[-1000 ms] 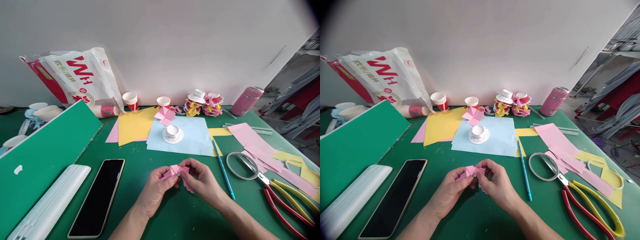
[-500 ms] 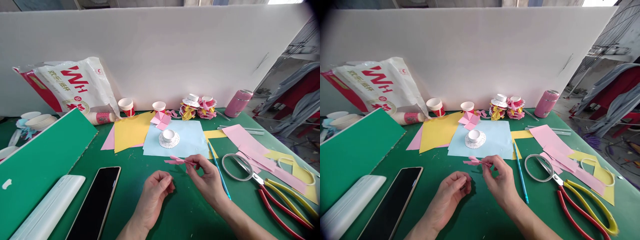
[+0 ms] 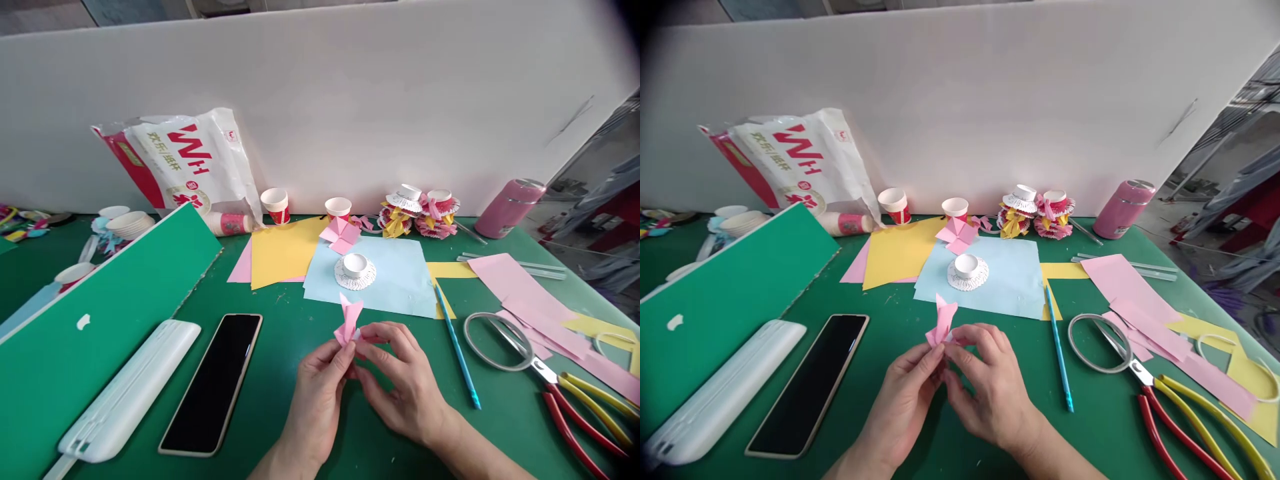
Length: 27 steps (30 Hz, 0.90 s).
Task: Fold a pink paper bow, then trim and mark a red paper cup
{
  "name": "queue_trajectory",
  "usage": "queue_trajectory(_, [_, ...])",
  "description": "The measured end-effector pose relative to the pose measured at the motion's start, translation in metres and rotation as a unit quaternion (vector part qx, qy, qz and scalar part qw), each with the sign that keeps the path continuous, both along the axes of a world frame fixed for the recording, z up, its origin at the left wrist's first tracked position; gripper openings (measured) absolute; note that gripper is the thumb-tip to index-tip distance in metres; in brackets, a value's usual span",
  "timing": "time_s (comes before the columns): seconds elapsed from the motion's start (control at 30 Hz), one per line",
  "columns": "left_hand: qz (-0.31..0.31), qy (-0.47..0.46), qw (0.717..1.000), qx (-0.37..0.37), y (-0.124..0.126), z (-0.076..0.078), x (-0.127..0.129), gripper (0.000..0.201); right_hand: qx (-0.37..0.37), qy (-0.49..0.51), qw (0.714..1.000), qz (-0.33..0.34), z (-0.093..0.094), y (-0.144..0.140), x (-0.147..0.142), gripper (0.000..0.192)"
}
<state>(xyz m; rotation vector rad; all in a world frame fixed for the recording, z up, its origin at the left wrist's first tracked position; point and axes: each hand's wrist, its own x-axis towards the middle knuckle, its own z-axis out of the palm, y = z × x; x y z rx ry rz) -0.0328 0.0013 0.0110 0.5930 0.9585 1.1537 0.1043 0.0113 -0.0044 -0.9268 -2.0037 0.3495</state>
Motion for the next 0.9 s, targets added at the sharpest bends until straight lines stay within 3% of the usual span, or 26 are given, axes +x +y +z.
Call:
queue_trajectory(0.13, [0.015, 0.014, 1.0, -0.008, 0.001, -0.008, -0.003, 0.015, -0.111, 0.091, 0.99, 0.018, 0.001, -0.001, 0.0, 0.026])
queue_trajectory(0.33, [0.011, 0.088, 0.996, 0.002, 0.001, -0.014, -0.006, 0.023, -0.237, 0.169, 0.955, -0.061, -0.002, 0.005, 0.009, 0.009])
queue_trajectory(0.53, [-0.034, 0.129, 0.989, 0.057, -0.001, -0.015, -0.009, 0.023, -0.366, 0.162, 0.916, -0.004, 0.001, 0.006, 0.007, 0.014])
queue_trajectory(0.67, [-0.056, 0.155, 0.984, 0.061, -0.002, -0.016, -0.01, 0.022, -0.4, 0.207, 0.893, 0.003, -0.003, 0.003, 0.0, 0.014])
queue_trajectory(0.9, [-0.067, 0.129, 0.988, 0.049, -0.002, -0.015, -0.009, 0.018, -0.472, 0.367, 0.801, 0.029, -0.005, 0.0, -0.008, 0.021])
